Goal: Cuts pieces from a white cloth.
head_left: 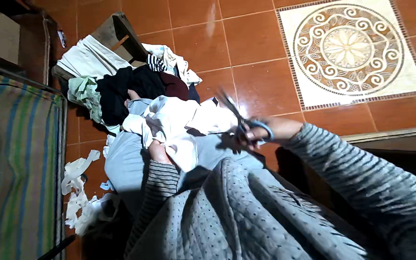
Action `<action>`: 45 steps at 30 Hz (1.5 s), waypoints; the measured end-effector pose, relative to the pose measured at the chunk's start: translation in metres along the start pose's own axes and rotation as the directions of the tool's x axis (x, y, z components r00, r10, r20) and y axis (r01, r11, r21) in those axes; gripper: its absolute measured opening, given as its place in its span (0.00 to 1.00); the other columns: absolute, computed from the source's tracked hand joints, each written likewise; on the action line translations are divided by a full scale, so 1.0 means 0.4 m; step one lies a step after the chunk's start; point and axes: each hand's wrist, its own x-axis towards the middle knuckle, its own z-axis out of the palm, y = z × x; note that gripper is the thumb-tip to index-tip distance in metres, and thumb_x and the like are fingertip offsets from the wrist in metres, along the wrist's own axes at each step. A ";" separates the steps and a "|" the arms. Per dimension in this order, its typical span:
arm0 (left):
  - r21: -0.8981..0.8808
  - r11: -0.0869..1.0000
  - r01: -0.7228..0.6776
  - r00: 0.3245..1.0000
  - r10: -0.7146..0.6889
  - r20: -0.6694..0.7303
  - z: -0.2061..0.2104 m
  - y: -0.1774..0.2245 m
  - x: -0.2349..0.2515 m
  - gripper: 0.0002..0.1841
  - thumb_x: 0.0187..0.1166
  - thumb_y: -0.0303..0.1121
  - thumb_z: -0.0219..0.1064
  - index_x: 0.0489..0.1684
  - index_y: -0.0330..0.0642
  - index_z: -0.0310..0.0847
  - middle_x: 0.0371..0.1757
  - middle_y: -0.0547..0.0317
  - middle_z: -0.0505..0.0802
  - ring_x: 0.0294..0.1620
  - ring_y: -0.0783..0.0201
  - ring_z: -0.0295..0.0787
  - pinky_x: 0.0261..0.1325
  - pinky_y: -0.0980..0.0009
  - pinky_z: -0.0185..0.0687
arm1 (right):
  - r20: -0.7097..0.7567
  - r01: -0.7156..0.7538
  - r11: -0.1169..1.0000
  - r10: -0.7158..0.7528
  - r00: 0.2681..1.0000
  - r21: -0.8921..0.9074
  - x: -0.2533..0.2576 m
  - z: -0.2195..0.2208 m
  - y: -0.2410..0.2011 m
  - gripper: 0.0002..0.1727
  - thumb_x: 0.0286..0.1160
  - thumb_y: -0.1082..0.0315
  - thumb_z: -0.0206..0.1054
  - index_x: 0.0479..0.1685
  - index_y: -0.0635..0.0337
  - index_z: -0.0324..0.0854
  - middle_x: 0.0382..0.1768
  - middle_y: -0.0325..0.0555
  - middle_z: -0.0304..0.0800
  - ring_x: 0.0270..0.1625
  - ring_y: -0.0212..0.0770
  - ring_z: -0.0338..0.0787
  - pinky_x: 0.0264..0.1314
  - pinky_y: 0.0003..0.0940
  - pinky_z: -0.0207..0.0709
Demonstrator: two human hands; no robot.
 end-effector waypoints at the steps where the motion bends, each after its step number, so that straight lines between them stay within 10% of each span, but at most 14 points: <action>1: 0.005 0.999 -0.032 0.999 0.032 0.010 0.002 -0.006 0.003 0.12 0.88 0.27 0.39 0.43 0.41 0.70 0.30 0.60 0.80 0.28 0.70 0.81 0.31 0.72 0.81 | -0.183 -0.006 1.000 0.007 0.983 0.006 0.026 -0.019 0.000 0.14 0.73 0.50 0.66 0.34 0.52 0.85 0.28 0.30 0.89 0.29 0.26 0.87 0.34 0.25 0.83; 6: 0.014 0.998 -0.055 0.940 0.047 0.339 -0.064 -0.020 0.077 0.35 0.92 0.54 0.18 0.77 0.46 0.64 0.56 0.56 0.86 0.52 0.68 0.85 0.51 0.65 0.85 | -0.634 -0.303 0.917 0.398 0.663 0.258 0.242 -0.121 0.127 0.28 0.85 0.50 0.63 0.67 0.67 0.79 0.57 0.61 0.85 0.54 0.55 0.86 0.56 0.58 0.81; 9: -0.032 0.985 0.167 0.903 -0.140 0.406 -0.057 0.017 0.049 0.28 0.95 0.51 0.31 0.58 0.43 0.75 0.37 0.54 0.93 0.27 0.66 0.91 0.22 0.71 0.86 | -0.473 -0.263 0.842 0.492 0.731 0.470 0.322 -0.091 0.169 0.25 0.88 0.45 0.54 0.63 0.59 0.77 0.46 0.49 0.87 0.44 0.43 0.88 0.46 0.45 0.83; 13: 0.054 0.998 -0.024 0.948 0.006 0.318 -0.036 0.091 0.048 0.21 0.97 0.39 0.36 0.67 0.40 0.73 0.47 0.55 0.92 0.46 0.66 0.91 0.48 0.67 0.89 | -0.473 -0.051 0.874 0.310 0.825 0.484 0.395 -0.047 0.077 0.19 0.94 0.55 0.49 0.53 0.60 0.80 0.38 0.43 0.85 0.39 0.35 0.84 0.45 0.36 0.80; 18: -0.056 0.953 -0.297 0.915 0.301 0.268 0.039 0.251 0.052 0.21 0.96 0.46 0.37 0.65 0.50 0.75 0.46 0.65 0.93 0.49 0.73 0.92 0.53 0.69 0.91 | -0.519 0.390 0.694 -0.028 0.854 0.605 0.491 -0.116 -0.227 0.09 0.86 0.62 0.52 0.40 0.52 0.75 0.27 0.36 0.80 0.30 0.31 0.82 0.33 0.30 0.80; 23: -0.351 0.831 -0.431 0.784 0.538 0.309 0.013 0.364 -0.025 0.27 0.96 0.52 0.30 0.62 0.50 0.76 0.48 0.62 0.93 0.52 0.67 0.92 0.57 0.64 0.91 | -0.570 0.779 0.318 -0.542 0.617 0.541 0.359 -0.180 -0.505 0.21 0.92 0.55 0.42 0.31 0.50 0.74 0.23 0.37 0.82 0.31 0.32 0.86 0.39 0.34 0.85; 27: -0.379 0.821 -0.427 0.812 0.532 0.240 -0.082 0.246 -0.088 0.26 0.96 0.47 0.29 0.58 0.48 0.77 0.39 0.60 0.93 0.38 0.65 0.93 0.43 0.66 0.92 | -0.430 0.890 0.305 -0.791 0.435 0.339 0.215 -0.198 -0.400 0.18 0.89 0.57 0.48 0.31 0.46 0.80 0.27 0.34 0.87 0.36 0.30 0.88 0.54 0.34 0.84; 31: -0.192 0.961 -0.197 0.975 0.212 0.061 -0.153 0.000 -0.100 0.17 0.94 0.28 0.37 0.52 0.36 0.75 0.34 0.64 0.91 0.36 0.77 0.90 0.44 0.77 0.89 | -0.608 0.715 0.609 -0.436 0.664 0.344 0.119 -0.150 -0.062 0.12 0.81 0.50 0.61 0.30 0.38 0.83 0.26 0.25 0.88 0.29 0.22 0.86 0.38 0.23 0.84; 36: 0.146 0.983 -0.112 0.943 0.059 0.327 -0.199 -0.104 -0.070 0.28 0.95 0.37 0.25 0.89 0.29 0.46 0.78 0.49 0.76 0.73 0.75 0.75 0.76 0.75 0.72 | -0.683 0.465 0.643 0.126 0.719 0.609 0.071 -0.096 0.275 0.13 0.90 0.62 0.42 0.48 0.51 0.73 0.35 0.36 0.89 0.37 0.29 0.90 0.38 0.26 0.86; 41: 0.084 0.993 0.087 0.962 -0.106 0.252 -0.142 -0.060 -0.082 0.20 0.95 0.37 0.47 0.75 0.35 0.70 0.57 0.48 0.91 0.57 0.61 0.90 0.60 0.61 0.88 | -0.566 0.279 0.652 0.280 0.775 0.705 0.016 -0.044 0.353 0.13 0.89 0.66 0.43 0.44 0.53 0.74 0.31 0.38 0.90 0.29 0.28 0.89 0.30 0.22 0.83; 45: 0.103 0.984 0.145 0.960 -0.165 0.225 -0.126 -0.067 -0.077 0.18 0.95 0.36 0.44 0.64 0.34 0.76 0.47 0.53 0.92 0.47 0.65 0.91 0.52 0.67 0.89 | -0.529 0.074 0.782 0.345 0.775 0.619 0.000 -0.037 0.345 0.11 0.88 0.65 0.45 0.45 0.53 0.74 0.31 0.36 0.88 0.33 0.30 0.87 0.38 0.28 0.82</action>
